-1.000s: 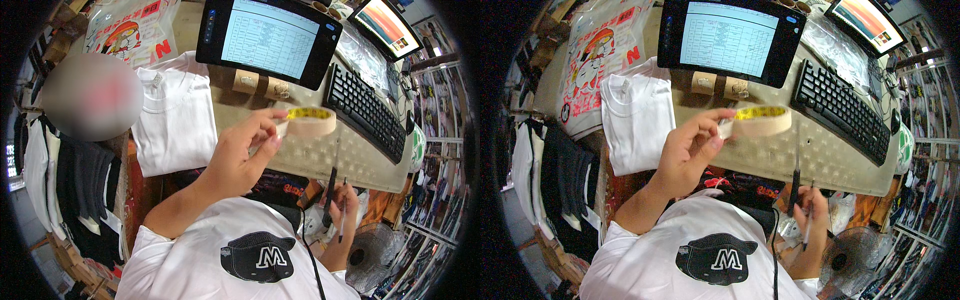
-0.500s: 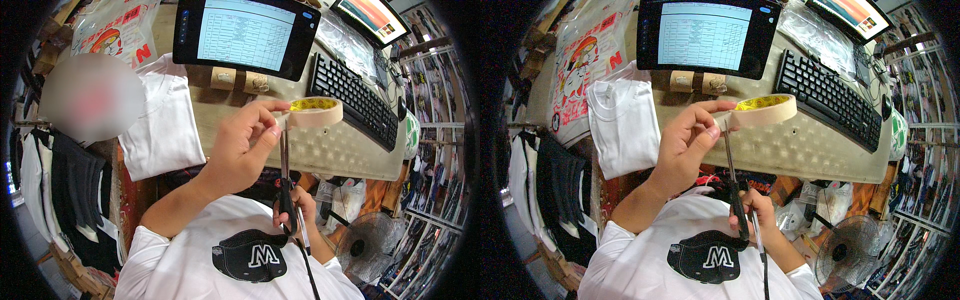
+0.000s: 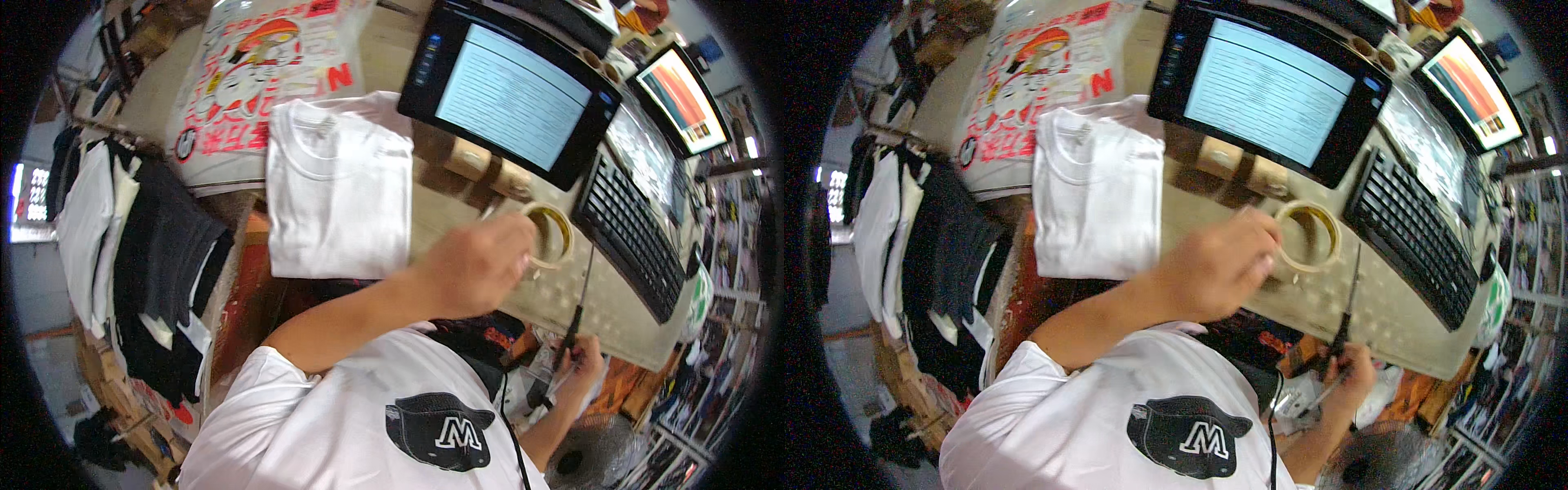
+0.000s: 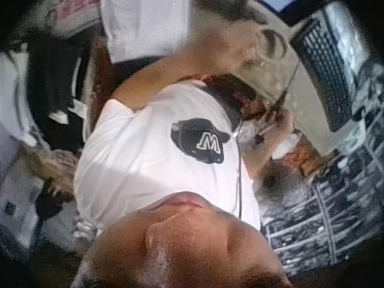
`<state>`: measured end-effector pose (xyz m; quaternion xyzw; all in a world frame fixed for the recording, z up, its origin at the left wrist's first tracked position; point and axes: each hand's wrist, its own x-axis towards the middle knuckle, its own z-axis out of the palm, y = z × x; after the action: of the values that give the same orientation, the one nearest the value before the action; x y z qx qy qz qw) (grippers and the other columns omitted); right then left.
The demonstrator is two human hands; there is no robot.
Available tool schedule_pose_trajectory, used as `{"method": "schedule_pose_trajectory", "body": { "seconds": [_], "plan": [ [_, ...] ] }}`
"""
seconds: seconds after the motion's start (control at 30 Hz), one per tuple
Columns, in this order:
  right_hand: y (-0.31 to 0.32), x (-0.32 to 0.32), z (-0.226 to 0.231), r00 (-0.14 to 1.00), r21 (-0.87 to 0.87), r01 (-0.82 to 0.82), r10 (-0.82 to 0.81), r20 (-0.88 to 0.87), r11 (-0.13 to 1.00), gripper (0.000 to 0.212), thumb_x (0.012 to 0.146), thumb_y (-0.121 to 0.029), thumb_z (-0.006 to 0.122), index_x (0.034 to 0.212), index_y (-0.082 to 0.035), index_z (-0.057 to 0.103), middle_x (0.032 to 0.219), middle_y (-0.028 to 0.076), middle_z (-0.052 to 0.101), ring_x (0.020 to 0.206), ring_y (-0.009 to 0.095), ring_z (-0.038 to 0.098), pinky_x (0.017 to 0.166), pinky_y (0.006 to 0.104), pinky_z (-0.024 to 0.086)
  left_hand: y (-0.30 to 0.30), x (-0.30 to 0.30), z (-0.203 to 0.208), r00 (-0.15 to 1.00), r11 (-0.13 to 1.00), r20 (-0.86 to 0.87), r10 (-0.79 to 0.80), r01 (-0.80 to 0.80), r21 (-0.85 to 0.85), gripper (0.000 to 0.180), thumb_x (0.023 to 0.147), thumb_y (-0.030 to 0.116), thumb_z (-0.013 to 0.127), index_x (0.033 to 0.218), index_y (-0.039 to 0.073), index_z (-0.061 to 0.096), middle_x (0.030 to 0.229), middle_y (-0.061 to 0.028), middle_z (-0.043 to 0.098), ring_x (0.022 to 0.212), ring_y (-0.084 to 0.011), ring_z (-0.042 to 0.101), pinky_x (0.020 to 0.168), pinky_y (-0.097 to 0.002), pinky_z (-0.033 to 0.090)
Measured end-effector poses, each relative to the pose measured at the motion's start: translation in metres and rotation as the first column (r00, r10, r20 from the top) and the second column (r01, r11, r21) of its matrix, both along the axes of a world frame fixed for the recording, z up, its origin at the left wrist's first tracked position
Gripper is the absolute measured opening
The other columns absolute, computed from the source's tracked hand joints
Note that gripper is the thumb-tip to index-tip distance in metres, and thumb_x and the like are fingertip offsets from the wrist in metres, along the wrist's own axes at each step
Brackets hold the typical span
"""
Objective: The person labels several shirts one at a time by cutting a piece of masking tape with scissors, applying it to the shirt's collar, and writing on the tape with a pen. They repeat these actions for multiple white and black shirts.
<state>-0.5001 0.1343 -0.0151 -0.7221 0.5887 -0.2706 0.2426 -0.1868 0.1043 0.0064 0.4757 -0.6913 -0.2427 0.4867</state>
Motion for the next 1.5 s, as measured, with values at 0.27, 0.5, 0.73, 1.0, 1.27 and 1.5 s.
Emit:
{"method": "schedule_pose_trajectory", "body": {
  "seconds": [0.27, 0.5, 0.73, 1.0, 1.27, 1.5],
  "plan": [
    [-0.030, -0.034, 0.013, 0.969, -0.008, 0.028, -0.029, -0.247, 1.000, 0.021, 0.080, 0.016, 0.062, 0.087, 0.002, 0.047, 0.087, 0.008, 0.061, 0.073, 0.012, 0.047, 0.067, 0.0253, 0.045, 0.019, 0.179, 0.010, 0.636, 0.698, 0.482, 0.602, -0.712, 0.069, 0.019, 0.081, 0.009, 0.068, 0.096, 0.002, 0.060, 0.090, -0.0137, 0.065, 0.087, -0.0307, 0.063, 0.078, -0.0382, 0.049],
    [-0.038, -0.020, 0.017, 0.973, -0.027, 0.041, -0.046, -0.225, 0.999, 0.022, 0.082, 0.015, 0.060, 0.083, 0.001, 0.043, 0.110, 0.014, 0.066, 0.098, 0.017, 0.059, 0.083, 0.0285, 0.047, 0.040, 0.175, -0.019, 0.641, 0.777, 0.476, 0.602, -0.607, -0.165, 0.017, 0.080, 0.005, 0.069, 0.096, 0.001, 0.062, 0.091, -0.0150, 0.066, 0.089, -0.0314, 0.065, 0.080, -0.0408, 0.050],
    [-0.034, -0.016, 0.020, 0.980, -0.049, 0.056, -0.064, -0.190, 0.997, 0.019, 0.085, 0.013, 0.058, 0.080, 0.002, 0.042, 0.114, 0.015, 0.065, 0.102, 0.020, 0.060, 0.087, 0.0315, 0.046, 0.038, 0.174, -0.006, 0.673, 0.789, 0.450, 0.588, -0.599, -0.135, 0.027, 0.078, -0.001, 0.068, 0.103, 0.001, 0.059, 0.090, -0.0124, 0.063, 0.084, -0.0299, 0.062, 0.078, -0.0397, 0.050],
    [-0.034, -0.019, 0.016, 0.992, -0.061, 0.034, -0.041, -0.121, 0.998, 0.021, 0.087, 0.011, 0.058, 0.080, 0.001, 0.041, 0.115, 0.015, 0.064, 0.103, 0.021, 0.060, 0.088, 0.0336, 0.047, 0.046, 0.173, -0.012, 0.750, 0.850, 0.458, 0.477, -0.526, -0.023, 0.030, 0.079, -0.003, 0.064, 0.107, 0.001, 0.058, 0.093, -0.0122, 0.061, 0.087, -0.0286, 0.060, 0.080, -0.0387, 0.049],
    [-0.033, -0.010, 0.016, 0.995, 0.017, 0.070, -0.069, -0.077, 0.997, 0.019, 0.089, 0.007, 0.059, 0.081, 0.001, 0.043, 0.116, 0.017, 0.065, 0.108, 0.023, 0.060, 0.089, 0.0338, 0.047, 0.042, 0.195, 0.000, 0.826, 0.860, 0.440, 0.353, -0.472, 0.195, 0.018, 0.084, 0.002, 0.060, 0.100, 0.000, 0.054, 0.099, -0.0135, 0.062, 0.097, -0.0305, 0.059, 0.082, -0.0389, 0.048],
    [-0.030, 0.009, 0.037, 0.986, 0.117, 0.137, -0.124, -0.107, 0.984, 0.015, 0.091, 0.003, 0.060, 0.083, 0.003, 0.047, 0.116, 0.017, 0.065, 0.106, 0.024, 0.061, 0.088, 0.0342, 0.048, -0.013, 0.264, 0.001, 0.753, 0.935, 0.654, 0.079, -0.283, 0.214, 0.019, 0.094, 0.018, 0.052, 0.103, 0.003, 0.058, 0.101, -0.0151, 0.060, 0.101, -0.0322, 0.057, 0.090, -0.0412, 0.045]
  ]
}}
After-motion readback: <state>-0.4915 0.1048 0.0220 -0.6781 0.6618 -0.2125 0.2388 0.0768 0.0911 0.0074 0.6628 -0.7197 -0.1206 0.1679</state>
